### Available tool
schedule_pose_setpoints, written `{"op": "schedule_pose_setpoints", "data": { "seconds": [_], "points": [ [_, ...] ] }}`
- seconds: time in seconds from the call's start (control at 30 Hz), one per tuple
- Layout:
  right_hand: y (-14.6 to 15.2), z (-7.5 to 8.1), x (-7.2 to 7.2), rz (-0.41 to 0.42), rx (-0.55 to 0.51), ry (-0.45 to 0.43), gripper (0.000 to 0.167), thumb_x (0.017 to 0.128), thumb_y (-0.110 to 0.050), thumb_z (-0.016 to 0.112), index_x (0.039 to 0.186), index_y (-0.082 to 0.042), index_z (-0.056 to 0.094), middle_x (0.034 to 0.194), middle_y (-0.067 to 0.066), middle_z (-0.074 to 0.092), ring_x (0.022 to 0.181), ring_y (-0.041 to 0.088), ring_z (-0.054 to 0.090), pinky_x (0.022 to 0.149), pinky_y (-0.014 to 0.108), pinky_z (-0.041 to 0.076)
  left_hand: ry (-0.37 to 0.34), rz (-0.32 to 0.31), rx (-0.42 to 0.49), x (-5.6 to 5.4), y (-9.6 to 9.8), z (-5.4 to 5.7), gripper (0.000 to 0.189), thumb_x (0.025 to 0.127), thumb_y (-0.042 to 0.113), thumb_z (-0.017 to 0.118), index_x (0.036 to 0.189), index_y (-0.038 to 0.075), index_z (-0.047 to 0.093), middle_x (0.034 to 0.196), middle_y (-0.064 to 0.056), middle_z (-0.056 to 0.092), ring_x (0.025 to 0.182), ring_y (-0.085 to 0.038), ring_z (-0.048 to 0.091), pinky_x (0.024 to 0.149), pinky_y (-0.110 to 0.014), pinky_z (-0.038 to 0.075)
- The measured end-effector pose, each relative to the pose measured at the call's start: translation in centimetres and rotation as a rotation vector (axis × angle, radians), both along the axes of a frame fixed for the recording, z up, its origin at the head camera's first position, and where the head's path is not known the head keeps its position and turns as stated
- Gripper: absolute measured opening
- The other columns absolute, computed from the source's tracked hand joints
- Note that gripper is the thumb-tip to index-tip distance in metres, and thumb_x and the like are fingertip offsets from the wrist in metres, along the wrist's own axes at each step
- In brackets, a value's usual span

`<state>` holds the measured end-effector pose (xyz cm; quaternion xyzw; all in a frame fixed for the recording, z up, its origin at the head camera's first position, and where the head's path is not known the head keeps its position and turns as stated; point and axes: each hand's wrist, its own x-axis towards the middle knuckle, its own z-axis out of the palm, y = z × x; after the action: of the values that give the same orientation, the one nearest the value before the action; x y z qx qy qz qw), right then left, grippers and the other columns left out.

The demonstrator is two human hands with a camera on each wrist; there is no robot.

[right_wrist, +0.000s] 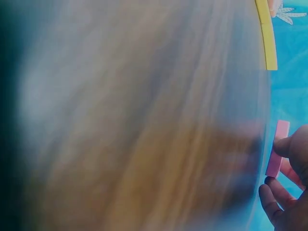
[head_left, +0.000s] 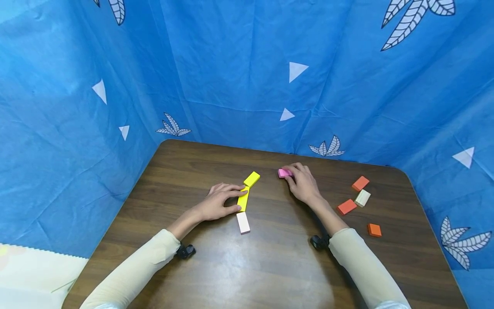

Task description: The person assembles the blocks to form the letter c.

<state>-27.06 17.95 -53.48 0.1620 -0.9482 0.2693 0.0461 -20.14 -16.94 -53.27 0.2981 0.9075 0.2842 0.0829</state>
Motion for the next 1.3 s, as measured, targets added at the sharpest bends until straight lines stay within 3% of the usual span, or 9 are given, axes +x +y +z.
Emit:
{"op": "schedule_pose_setpoints", "data": {
  "seconds": [1.07,1.3],
  "points": [
    [-4.6,0.5,-2.3,0.123,0.057,-0.006,0.032,0.107,-0.016,0.066,0.138,-0.012,0.072,0.14,0.013,0.066,0.13,0.037,0.058,0.113,0.052,0.051,0.011,0.004,0.016,-0.2,0.0,0.0,0.057,0.103,0.037,0.074,0.156,0.024,0.059,0.166,0.006,0.052,0.15,-0.026,0.047,0.127,-0.066,0.023],
    [-5.3,-0.1,-2.3,0.123,0.063,0.005,0.031,0.106,-0.016,0.068,0.137,-0.013,0.073,0.14,0.012,0.067,0.128,0.037,0.06,0.111,0.052,0.052,0.006,0.001,-0.002,0.0,0.1,-0.1,0.058,0.103,0.041,0.073,0.156,0.024,0.059,0.167,0.006,0.051,0.151,-0.025,0.046,0.129,-0.065,0.021]
  ]
}}
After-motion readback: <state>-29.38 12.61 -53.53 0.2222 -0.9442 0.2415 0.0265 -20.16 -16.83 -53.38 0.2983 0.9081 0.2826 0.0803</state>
